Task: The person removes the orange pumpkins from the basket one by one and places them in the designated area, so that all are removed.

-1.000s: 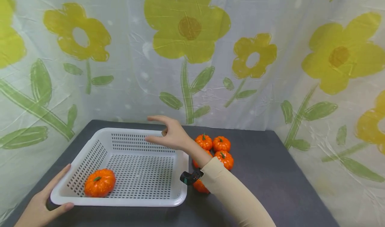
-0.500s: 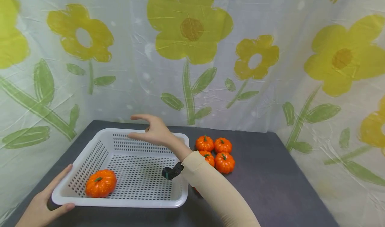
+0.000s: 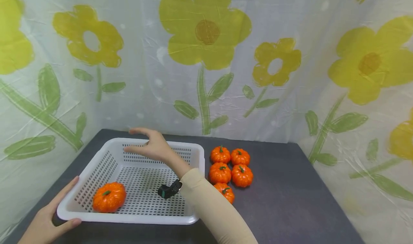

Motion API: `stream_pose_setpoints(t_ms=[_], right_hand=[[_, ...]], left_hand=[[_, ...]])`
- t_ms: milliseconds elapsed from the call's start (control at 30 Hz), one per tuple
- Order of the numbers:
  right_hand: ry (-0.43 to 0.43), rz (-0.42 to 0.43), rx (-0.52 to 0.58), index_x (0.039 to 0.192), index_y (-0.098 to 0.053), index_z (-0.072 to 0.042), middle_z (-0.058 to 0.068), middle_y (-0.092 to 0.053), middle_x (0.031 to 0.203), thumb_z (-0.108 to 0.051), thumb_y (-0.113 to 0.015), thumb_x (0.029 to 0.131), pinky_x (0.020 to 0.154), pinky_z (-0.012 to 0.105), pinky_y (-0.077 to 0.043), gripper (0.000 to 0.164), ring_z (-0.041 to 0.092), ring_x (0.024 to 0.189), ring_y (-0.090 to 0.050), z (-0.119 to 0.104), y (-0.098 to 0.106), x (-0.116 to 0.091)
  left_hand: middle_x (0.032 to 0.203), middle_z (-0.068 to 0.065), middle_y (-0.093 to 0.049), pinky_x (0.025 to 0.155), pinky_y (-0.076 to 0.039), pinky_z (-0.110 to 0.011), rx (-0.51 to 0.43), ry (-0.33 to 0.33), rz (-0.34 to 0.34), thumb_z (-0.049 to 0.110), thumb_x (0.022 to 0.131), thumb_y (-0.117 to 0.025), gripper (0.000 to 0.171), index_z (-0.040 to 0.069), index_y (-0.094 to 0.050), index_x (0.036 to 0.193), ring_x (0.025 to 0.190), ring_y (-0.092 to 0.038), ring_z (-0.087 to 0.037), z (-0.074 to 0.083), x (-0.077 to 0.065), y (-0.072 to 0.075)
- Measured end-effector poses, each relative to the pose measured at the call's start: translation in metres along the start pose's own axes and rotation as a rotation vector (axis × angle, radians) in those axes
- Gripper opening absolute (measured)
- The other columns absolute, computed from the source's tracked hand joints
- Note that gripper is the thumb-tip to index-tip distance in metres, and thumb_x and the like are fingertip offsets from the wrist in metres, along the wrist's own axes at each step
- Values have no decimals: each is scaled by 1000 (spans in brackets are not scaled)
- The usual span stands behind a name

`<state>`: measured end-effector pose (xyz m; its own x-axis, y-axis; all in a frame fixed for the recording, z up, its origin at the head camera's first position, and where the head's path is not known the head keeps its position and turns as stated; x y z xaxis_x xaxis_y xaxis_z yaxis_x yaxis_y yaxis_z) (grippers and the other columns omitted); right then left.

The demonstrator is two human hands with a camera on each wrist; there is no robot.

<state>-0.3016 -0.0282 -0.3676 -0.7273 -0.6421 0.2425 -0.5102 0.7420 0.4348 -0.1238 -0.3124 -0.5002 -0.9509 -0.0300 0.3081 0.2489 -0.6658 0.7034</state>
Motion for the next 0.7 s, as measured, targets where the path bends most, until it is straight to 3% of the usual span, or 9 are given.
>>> stream_pose_setpoints(t_ms=[67,133,200,467,533,600,700], right_hand=[[-9,-5,-11,153,-58,-24,-9,-57,152,-30,-80,95,51,23,-39,62,9,45,-31,2,-5,2],[-12,-12,-29,153,-58,-25,-10,-57,153,-32,-80,95,51,23,-40,62,9,45,-30,4,-10,4],[-24,-26,-31,152,-59,-26,-8,-60,151,-32,-81,95,51,23,-40,62,10,45,-30,7,-13,4],[-48,-130,-107,152,-59,-18,-8,-62,149,-32,-81,93,59,20,-45,65,9,55,-42,22,-23,3],[-46,-166,-137,152,-60,-19,-10,-61,150,-33,-82,92,68,18,-49,66,5,68,-53,24,-25,3],[-51,-216,-167,153,-59,-19,-9,-60,152,-34,-82,91,69,19,-50,68,8,70,-54,25,-28,2],[-61,-298,-219,154,-58,-20,-13,-57,154,-35,-85,89,81,19,-53,72,6,89,-61,28,-34,3]], left_hand=[[157,35,-34,85,-54,-28,-12,-18,10,25,78,-92,112,29,-28,170,111,-36,25,0,0,-1],[141,53,-24,79,-43,-13,-5,-20,19,25,77,-93,112,30,-30,169,112,-37,25,0,0,0],[139,55,-22,78,-43,-13,-10,-25,19,25,77,-93,112,29,-30,169,111,-38,25,1,0,0],[146,47,-28,78,-48,-19,3,-1,-2,27,78,-93,113,30,-27,170,110,-38,24,-4,1,-1],[147,48,-28,78,-46,-15,0,-11,2,27,78,-93,114,31,-27,170,110,-37,25,-3,1,-2],[138,56,-21,78,-43,-11,-3,-19,10,26,78,-94,113,31,-28,170,110,-37,25,-2,1,-2],[149,44,-32,78,-47,-16,0,-15,7,26,77,-94,114,29,-27,170,109,-38,24,0,1,-1]])
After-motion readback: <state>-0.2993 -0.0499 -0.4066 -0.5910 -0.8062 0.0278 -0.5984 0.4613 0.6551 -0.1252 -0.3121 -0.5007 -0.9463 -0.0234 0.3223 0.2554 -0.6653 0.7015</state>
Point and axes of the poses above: each hand's wrist, its own x-axis towards the middle knuckle, its own y-axis out of the back of the hand, z = x × y, the point moved 2 cm from there along x, towards the middle knuckle
